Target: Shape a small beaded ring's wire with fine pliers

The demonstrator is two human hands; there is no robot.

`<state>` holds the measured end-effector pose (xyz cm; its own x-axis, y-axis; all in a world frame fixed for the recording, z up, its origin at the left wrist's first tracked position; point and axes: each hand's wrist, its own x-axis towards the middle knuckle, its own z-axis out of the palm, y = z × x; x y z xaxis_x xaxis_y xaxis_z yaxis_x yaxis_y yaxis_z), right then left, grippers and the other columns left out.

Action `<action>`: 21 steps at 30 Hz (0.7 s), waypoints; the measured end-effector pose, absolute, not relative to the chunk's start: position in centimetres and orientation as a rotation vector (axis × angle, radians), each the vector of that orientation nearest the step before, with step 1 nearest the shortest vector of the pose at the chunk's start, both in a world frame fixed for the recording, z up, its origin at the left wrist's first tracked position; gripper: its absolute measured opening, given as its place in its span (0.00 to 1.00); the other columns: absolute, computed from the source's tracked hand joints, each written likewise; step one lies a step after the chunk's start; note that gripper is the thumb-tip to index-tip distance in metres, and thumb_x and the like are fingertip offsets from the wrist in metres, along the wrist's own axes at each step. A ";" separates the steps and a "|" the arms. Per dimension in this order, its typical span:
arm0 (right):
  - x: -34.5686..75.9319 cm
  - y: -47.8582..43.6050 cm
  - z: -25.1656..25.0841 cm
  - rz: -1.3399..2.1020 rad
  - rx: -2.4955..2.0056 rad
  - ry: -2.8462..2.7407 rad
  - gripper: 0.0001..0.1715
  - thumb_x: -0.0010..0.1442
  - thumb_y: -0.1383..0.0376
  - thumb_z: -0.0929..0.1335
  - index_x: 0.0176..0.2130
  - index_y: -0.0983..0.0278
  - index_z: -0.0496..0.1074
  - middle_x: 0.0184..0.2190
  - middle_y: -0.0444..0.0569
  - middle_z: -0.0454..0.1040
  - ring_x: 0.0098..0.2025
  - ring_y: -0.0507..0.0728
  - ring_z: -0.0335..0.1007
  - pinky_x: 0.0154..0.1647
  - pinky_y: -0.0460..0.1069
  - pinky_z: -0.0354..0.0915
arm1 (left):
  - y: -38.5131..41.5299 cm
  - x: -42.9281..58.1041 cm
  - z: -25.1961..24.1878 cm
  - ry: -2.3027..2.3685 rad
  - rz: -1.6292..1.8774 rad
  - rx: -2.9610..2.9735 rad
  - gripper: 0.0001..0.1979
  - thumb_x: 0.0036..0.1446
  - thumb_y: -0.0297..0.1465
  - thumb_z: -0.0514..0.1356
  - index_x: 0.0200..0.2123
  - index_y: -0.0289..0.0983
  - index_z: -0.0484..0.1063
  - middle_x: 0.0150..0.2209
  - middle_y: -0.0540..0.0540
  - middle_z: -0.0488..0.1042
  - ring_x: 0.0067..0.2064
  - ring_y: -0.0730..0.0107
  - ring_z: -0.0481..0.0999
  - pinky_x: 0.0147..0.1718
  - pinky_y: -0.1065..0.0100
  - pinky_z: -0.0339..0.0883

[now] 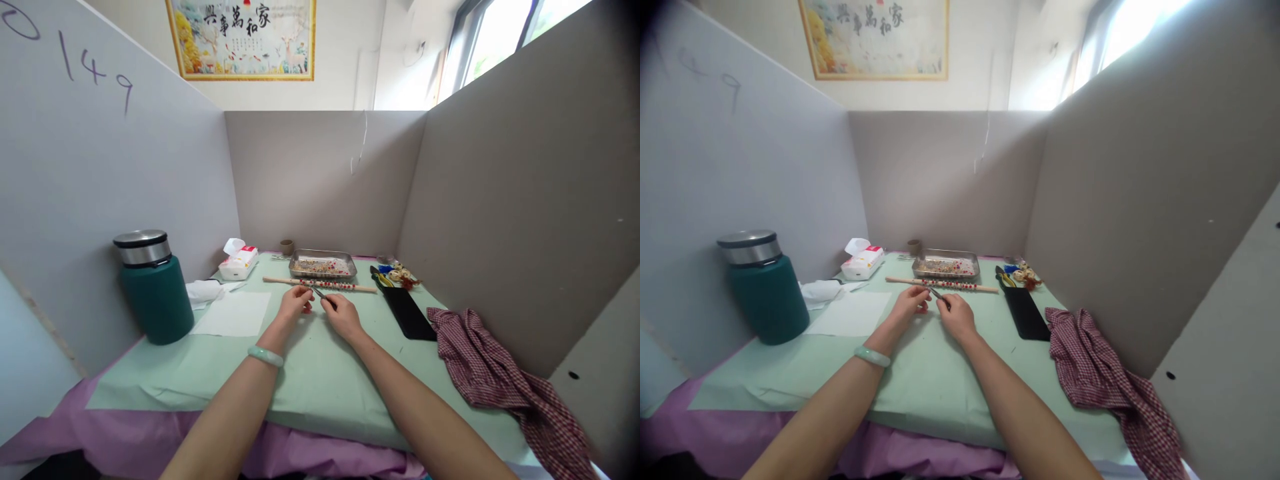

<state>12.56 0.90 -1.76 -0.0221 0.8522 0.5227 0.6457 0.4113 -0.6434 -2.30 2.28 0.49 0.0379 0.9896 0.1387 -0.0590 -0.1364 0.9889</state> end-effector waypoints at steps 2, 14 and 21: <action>12.5 0.9 -1.8 0.283 -1.306 -1.759 0.16 0.58 0.59 0.61 0.36 0.61 0.75 0.33 0.48 0.73 0.36 0.55 0.67 0.37 0.47 0.60 | 2.3 -2.4 0.5 1.052 1.298 1.302 0.11 0.45 0.34 0.62 0.30 0.34 0.68 0.27 0.46 0.71 0.23 0.75 0.68 0.24 0.70 0.67; 12.7 0.7 -1.6 0.248 -1.307 -1.792 0.17 0.59 0.59 0.60 0.31 0.61 0.75 0.29 0.46 0.74 0.33 0.54 0.67 0.33 0.46 0.58 | 2.4 -2.2 0.4 1.021 1.254 1.311 0.11 0.47 0.34 0.61 0.32 0.33 0.68 0.28 0.46 0.72 0.22 0.76 0.68 0.20 0.72 0.65; 12.8 0.8 -1.8 0.260 -1.273 -1.794 0.18 0.59 0.58 0.60 0.30 0.61 0.75 0.28 0.46 0.74 0.32 0.54 0.67 0.32 0.45 0.58 | 2.3 -2.5 0.5 0.998 1.268 1.249 0.11 0.46 0.34 0.63 0.32 0.33 0.69 0.27 0.46 0.73 0.22 0.76 0.68 0.21 0.72 0.64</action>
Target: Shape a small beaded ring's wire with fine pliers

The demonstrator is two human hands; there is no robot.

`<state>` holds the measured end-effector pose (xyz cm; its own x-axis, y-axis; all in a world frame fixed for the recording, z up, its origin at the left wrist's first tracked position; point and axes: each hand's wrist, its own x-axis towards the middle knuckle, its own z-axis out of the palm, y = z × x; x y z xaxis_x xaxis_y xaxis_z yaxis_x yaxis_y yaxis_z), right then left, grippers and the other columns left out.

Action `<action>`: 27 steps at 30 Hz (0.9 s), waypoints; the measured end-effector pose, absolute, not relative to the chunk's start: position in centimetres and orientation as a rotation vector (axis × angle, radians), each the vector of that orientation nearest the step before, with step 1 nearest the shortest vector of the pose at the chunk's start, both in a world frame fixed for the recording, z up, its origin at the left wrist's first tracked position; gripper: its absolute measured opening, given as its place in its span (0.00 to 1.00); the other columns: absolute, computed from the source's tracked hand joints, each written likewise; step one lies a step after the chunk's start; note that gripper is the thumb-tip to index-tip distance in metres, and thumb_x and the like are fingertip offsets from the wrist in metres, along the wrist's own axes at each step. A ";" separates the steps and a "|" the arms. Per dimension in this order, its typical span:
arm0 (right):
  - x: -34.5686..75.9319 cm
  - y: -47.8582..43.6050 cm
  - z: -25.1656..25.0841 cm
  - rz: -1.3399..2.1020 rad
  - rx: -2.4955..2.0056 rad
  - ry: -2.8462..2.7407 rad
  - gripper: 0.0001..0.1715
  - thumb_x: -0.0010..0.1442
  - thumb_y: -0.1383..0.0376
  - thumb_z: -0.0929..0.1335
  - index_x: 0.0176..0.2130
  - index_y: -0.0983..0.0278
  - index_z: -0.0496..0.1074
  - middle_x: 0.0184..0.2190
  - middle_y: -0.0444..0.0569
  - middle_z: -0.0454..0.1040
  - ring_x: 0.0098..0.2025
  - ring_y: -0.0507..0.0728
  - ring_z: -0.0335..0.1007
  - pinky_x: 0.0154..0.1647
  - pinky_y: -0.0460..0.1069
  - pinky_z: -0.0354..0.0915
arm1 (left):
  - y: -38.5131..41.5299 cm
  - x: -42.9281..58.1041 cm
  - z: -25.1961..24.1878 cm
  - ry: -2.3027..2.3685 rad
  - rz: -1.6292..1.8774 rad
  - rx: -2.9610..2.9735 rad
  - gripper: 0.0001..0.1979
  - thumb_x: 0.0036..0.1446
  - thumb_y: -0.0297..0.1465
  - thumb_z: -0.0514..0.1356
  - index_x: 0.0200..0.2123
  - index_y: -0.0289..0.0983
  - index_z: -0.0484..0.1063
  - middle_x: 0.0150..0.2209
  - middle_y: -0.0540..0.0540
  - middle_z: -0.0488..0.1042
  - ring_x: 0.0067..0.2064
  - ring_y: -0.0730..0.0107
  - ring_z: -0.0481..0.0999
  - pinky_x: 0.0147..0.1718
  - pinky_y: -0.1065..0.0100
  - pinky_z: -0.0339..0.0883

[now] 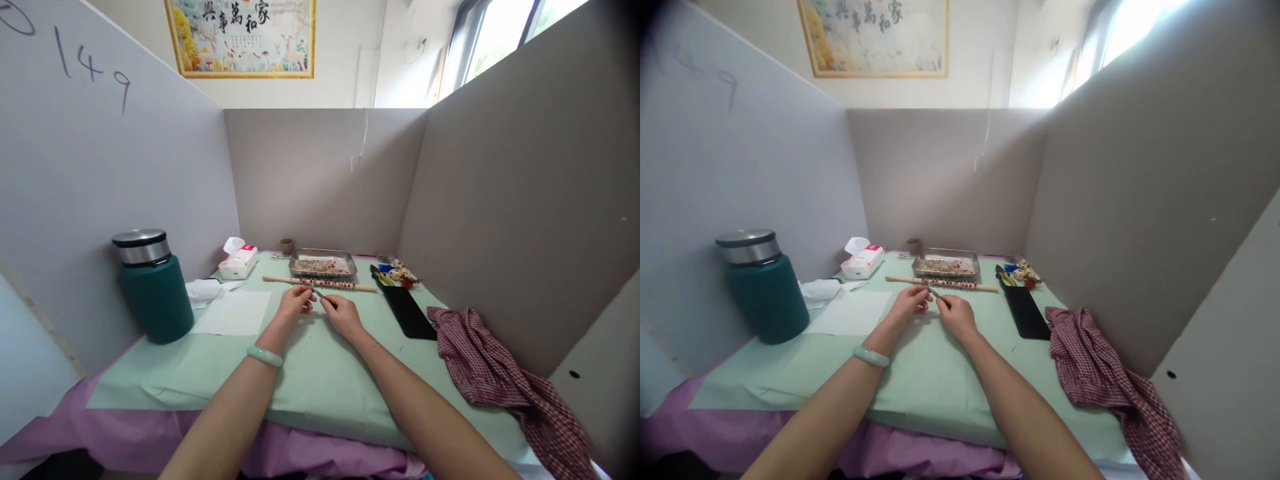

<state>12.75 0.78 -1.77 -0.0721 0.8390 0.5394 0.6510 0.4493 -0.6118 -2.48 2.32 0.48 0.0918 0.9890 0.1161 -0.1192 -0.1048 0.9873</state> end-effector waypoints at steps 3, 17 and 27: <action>12.8 0.8 -1.8 0.244 -1.261 -1.813 0.18 0.59 0.57 0.60 0.32 0.60 0.75 0.29 0.46 0.75 0.32 0.55 0.67 0.33 0.46 0.58 | 2.5 -2.6 0.4 0.944 1.252 1.227 0.11 0.46 0.34 0.63 0.31 0.33 0.69 0.23 0.48 0.70 0.19 0.78 0.65 0.19 0.72 0.61; 12.3 -0.3 -1.4 -0.126 -1.348 -1.903 0.14 0.61 0.59 0.61 0.34 0.60 0.74 0.29 0.48 0.73 0.33 0.54 0.67 0.32 0.46 0.55 | 3.2 -3.1 0.1 0.996 1.265 1.199 0.08 0.42 0.32 0.62 0.23 0.33 0.68 0.18 0.52 0.64 0.16 0.81 0.58 0.16 0.73 0.53; 12.2 -0.3 -1.2 -0.011 -1.354 -1.874 0.14 0.61 0.59 0.61 0.36 0.59 0.74 0.30 0.47 0.74 0.32 0.54 0.67 0.32 0.46 0.55 | 3.1 -3.0 0.2 0.958 1.269 1.218 0.14 0.43 0.38 0.64 0.26 0.33 0.68 0.19 0.52 0.64 0.17 0.80 0.60 0.17 0.72 0.55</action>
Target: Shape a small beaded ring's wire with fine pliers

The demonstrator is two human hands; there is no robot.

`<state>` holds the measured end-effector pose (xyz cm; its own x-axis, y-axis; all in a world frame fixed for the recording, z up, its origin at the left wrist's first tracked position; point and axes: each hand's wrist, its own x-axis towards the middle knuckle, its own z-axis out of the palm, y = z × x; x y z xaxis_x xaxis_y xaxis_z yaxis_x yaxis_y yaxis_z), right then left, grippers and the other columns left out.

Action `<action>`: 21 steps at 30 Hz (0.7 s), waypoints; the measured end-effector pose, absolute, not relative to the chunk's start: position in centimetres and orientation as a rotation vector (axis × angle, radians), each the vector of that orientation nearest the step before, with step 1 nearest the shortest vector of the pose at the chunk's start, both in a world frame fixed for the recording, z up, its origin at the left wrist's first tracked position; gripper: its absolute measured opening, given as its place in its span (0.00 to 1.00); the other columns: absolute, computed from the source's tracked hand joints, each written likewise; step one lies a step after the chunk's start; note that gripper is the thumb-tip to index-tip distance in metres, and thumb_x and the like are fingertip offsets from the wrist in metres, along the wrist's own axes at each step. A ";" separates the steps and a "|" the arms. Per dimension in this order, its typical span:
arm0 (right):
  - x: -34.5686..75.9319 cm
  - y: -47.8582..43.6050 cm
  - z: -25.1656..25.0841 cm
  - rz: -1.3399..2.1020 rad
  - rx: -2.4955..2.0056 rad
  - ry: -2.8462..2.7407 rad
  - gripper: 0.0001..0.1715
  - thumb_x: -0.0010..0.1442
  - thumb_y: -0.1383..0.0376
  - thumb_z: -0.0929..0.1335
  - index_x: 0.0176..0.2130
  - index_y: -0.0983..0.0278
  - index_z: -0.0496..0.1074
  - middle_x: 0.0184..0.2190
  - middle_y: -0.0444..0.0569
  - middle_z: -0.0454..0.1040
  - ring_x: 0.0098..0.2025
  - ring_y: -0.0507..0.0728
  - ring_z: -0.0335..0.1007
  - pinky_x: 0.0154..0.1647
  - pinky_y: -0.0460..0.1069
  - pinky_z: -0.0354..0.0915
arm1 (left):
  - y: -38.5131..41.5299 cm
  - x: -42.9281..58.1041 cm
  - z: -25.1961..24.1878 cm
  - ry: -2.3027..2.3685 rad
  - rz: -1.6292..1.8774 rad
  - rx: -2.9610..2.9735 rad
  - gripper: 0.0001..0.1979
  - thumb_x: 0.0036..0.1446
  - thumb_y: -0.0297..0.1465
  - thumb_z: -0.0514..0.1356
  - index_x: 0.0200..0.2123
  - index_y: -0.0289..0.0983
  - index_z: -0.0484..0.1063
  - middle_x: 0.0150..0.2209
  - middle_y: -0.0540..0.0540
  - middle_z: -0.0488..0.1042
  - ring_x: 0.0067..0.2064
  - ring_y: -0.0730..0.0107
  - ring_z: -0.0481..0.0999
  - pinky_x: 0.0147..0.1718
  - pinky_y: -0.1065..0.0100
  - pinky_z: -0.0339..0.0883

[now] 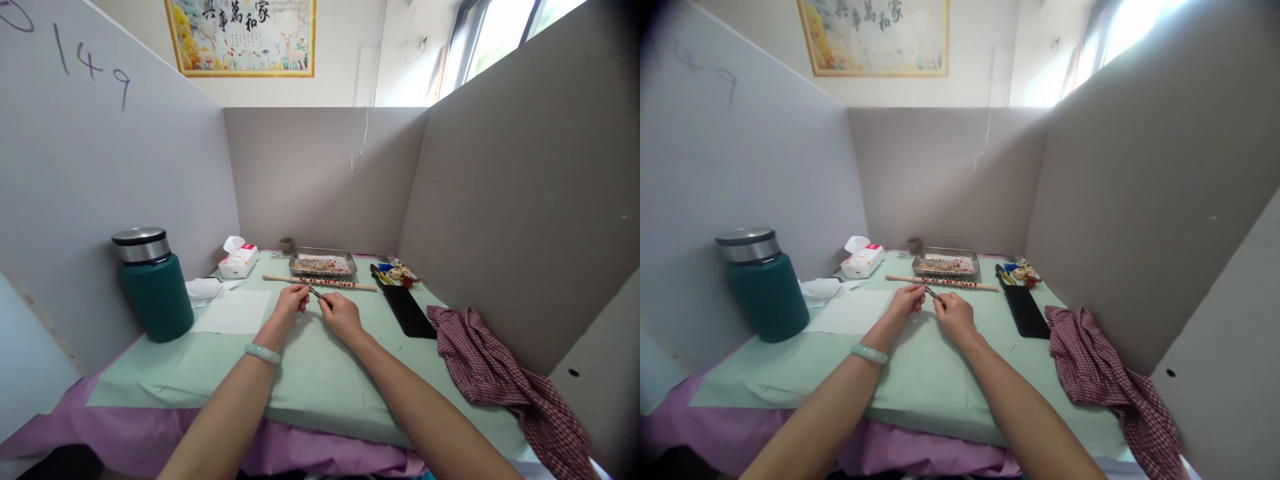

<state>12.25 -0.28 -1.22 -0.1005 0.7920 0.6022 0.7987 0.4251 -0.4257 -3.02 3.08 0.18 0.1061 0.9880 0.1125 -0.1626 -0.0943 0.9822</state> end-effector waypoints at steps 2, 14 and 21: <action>12.3 -0.4 -1.2 -0.031 -1.342 -1.884 0.14 0.61 0.59 0.61 0.35 0.59 0.74 0.30 0.47 0.73 0.33 0.54 0.67 0.33 0.46 0.56 | 3.2 -3.2 0.1 0.907 1.248 1.175 0.13 0.43 0.37 0.64 0.27 0.33 0.68 0.17 0.54 0.62 0.17 0.80 0.58 0.16 0.73 0.54; 12.6 0.8 -1.7 0.263 -1.268 -1.730 0.17 0.59 0.57 0.60 0.32 0.61 0.74 0.30 0.46 0.74 0.33 0.55 0.67 0.34 0.47 0.58 | 3.0 -3.1 0.3 0.897 1.269 1.185 0.14 0.45 0.36 0.63 0.32 0.32 0.71 0.21 0.52 0.65 0.18 0.81 0.59 0.17 0.74 0.57; 13.0 1.3 -1.9 0.371 -1.209 -1.702 0.19 0.59 0.54 0.60 0.30 0.62 0.73 0.28 0.46 0.73 0.32 0.55 0.65 0.33 0.47 0.58 | 2.7 -2.5 0.6 1.041 1.310 1.365 0.09 0.49 0.35 0.59 0.27 0.35 0.66 0.23 0.50 0.68 0.16 0.81 0.59 0.16 0.73 0.57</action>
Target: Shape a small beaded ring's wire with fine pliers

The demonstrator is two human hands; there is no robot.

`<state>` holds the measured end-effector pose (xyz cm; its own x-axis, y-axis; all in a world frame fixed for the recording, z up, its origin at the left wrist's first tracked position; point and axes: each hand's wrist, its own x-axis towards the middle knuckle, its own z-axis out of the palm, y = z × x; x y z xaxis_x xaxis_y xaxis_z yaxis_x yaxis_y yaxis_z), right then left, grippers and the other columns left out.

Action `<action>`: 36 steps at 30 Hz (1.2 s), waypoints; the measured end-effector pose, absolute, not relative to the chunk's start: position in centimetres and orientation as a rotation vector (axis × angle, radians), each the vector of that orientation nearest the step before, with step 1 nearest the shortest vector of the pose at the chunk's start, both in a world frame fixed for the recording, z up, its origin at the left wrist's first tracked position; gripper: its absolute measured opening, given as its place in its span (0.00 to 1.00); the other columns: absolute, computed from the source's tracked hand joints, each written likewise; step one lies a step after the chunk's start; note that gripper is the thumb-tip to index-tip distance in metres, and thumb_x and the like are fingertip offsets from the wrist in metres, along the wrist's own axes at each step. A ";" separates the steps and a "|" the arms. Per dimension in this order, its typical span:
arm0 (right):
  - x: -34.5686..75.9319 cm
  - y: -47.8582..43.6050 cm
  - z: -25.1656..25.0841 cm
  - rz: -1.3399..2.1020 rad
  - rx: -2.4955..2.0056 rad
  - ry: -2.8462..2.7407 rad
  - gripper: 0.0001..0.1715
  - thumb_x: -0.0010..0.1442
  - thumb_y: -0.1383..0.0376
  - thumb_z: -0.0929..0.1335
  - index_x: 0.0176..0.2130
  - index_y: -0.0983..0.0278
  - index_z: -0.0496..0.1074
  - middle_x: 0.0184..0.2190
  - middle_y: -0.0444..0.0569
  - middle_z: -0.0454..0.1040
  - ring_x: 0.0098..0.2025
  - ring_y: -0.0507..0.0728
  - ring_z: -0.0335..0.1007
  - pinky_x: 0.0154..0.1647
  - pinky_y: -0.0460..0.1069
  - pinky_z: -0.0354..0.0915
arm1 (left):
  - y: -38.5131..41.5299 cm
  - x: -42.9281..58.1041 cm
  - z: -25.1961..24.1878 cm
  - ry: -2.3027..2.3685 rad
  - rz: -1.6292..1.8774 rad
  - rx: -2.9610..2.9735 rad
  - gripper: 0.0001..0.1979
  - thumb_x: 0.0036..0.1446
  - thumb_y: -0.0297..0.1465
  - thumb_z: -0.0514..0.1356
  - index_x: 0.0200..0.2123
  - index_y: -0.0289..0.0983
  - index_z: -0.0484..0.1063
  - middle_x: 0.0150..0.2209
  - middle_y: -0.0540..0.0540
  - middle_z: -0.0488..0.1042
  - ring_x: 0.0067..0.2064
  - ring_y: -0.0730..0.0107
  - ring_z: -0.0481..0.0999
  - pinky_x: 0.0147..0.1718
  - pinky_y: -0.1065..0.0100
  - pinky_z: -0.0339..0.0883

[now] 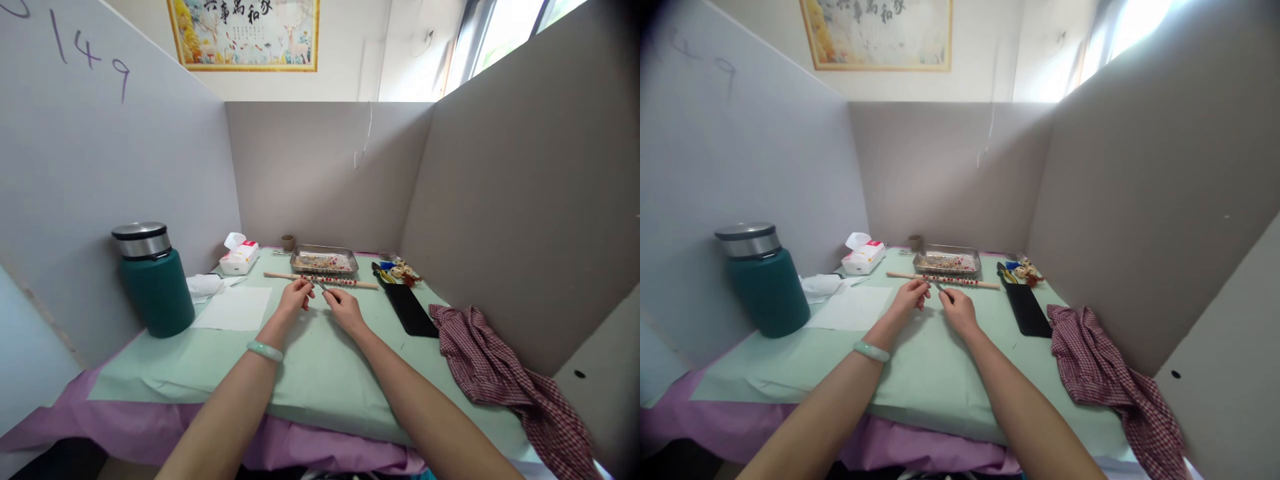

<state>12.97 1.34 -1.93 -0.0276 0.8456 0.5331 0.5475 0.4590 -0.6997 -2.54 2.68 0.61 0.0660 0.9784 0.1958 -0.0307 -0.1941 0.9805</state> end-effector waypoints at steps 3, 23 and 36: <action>12.9 1.3 -2.0 0.379 -1.197 -1.723 0.18 0.58 0.55 0.60 0.31 0.62 0.74 0.29 0.46 0.73 0.33 0.55 0.66 0.34 0.47 0.58 | 2.7 -2.3 0.6 1.060 1.297 1.385 0.08 0.50 0.34 0.58 0.28 0.35 0.65 0.20 0.52 0.65 0.15 0.81 0.56 0.14 0.74 0.51; 12.7 1.1 -1.8 0.387 -1.159 -1.759 0.17 0.58 0.57 0.60 0.30 0.62 0.74 0.26 0.45 0.72 0.30 0.54 0.65 0.32 0.46 0.57 | 2.4 -2.3 0.8 1.097 1.220 1.388 0.05 0.50 0.32 0.55 0.25 0.37 0.62 0.16 0.56 0.56 0.16 0.81 0.51 0.15 0.75 0.41; 12.9 1.4 -2.0 0.346 -1.174 -1.726 0.18 0.58 0.57 0.60 0.27 0.62 0.73 0.23 0.44 0.70 0.28 0.54 0.63 0.30 0.46 0.57 | 2.5 -2.6 0.5 0.820 1.134 1.207 0.13 0.56 0.39 0.55 0.32 0.33 0.66 0.21 0.52 0.62 0.16 0.83 0.51 0.14 0.75 0.45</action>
<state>12.89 1.43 -2.00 -0.0510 0.8272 0.5596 0.5474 0.4918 -0.6771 -2.58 2.53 0.46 0.2699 0.9592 0.0837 -0.2213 -0.0228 0.9749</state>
